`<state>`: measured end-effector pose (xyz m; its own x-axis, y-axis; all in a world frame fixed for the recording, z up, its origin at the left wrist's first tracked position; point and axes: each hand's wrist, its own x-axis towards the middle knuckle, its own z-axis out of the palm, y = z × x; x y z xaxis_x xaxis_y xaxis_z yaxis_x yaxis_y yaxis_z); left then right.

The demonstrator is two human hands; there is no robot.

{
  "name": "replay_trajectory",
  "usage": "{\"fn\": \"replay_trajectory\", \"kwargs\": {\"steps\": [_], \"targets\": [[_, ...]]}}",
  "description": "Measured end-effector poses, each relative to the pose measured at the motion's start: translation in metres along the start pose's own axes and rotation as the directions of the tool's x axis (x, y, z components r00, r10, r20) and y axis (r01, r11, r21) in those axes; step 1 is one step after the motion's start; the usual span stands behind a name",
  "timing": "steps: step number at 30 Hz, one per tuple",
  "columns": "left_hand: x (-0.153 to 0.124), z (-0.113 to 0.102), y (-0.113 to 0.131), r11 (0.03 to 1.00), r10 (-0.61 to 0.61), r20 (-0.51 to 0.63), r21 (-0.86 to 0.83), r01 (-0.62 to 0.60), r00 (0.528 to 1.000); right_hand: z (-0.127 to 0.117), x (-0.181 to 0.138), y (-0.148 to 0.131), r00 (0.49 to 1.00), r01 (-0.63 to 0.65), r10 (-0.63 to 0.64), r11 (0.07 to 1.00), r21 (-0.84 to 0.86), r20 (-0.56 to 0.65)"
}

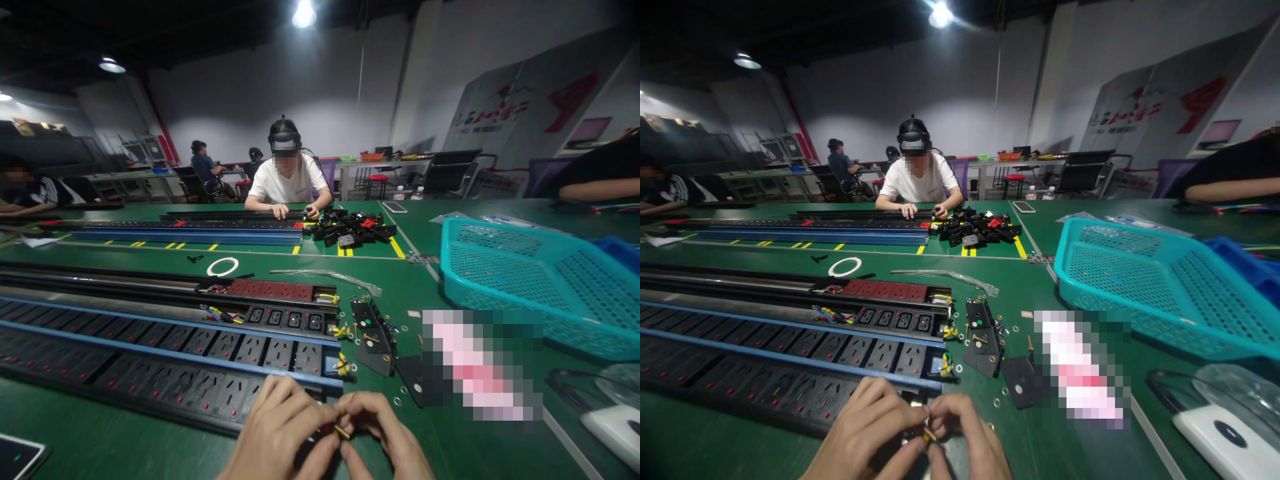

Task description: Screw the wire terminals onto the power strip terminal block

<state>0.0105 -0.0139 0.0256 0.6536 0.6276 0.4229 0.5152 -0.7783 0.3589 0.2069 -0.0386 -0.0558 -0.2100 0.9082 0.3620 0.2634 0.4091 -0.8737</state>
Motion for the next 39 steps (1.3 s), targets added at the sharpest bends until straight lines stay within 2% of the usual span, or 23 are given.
{"fn": "replay_trajectory", "kwargs": {"steps": [7, 9, 10, 14, 17, 23, 30, 33, 35, 39], "targets": [[0.000, 0.008, 0.001, 0.996, -0.083, -0.106, -0.046, 0.078, 0.991, -0.002, 0.000, 0.001, 0.999, -0.029, 0.029, 1.000, -0.006, 0.021], [-0.003, 0.016, -0.003, 0.996, -0.067, -0.225, -0.073, 0.051, 0.972, -0.002, 0.000, 0.001, 0.999, -0.031, 0.031, 0.997, -0.074, 0.007], [-0.004, 0.020, -0.005, 0.996, -0.063, -0.234, -0.081, 0.046, 0.970, -0.002, 0.000, 0.001, 0.999, -0.036, 0.036, 0.993, -0.110, -0.003], [-0.006, 0.027, -0.009, 0.993, -0.070, -0.234, -0.109, 0.045, 0.970, -0.002, 0.001, -0.001, 0.999, -0.028, 0.023, 0.981, -0.190, -0.029], [-0.007, 0.027, -0.008, 0.994, -0.046, -0.240, -0.107, 0.021, 0.970, -0.002, 0.001, -0.003, 1.000, 0.008, -0.013, 0.974, -0.227, -0.019], [-0.006, 0.025, -0.006, 0.994, -0.075, -0.263, -0.094, 0.052, 0.962, -0.003, 0.001, -0.004, 1.000, 0.015, -0.011, 0.955, -0.295, 0.014], [-0.006, 0.020, -0.005, 0.994, -0.095, -0.259, -0.069, 0.080, 0.961, -0.004, 0.000, -0.003, 0.998, 0.003, 0.017, 0.958, -0.287, 0.067], [-0.007, 0.019, -0.006, 0.997, -0.068, -0.251, -0.054, 0.057, 0.966, -0.005, 0.000, -0.004, 0.998, 0.007, 0.010, 0.968, -0.253, 0.069], [-0.008, 0.019, -0.007, 0.998, -0.048, -0.245, -0.043, 0.038, 0.968, -0.003, 0.001, -0.004, 0.999, 0.004, 0.008, 0.974, -0.225, 0.051], [-0.010, 0.019, -0.008, 1.000, -0.010, -0.236, -0.009, 0.009, 0.972, 0.005, 0.000, -0.002, 0.997, 0.016, -0.031, 0.983, -0.185, -0.077]]}}
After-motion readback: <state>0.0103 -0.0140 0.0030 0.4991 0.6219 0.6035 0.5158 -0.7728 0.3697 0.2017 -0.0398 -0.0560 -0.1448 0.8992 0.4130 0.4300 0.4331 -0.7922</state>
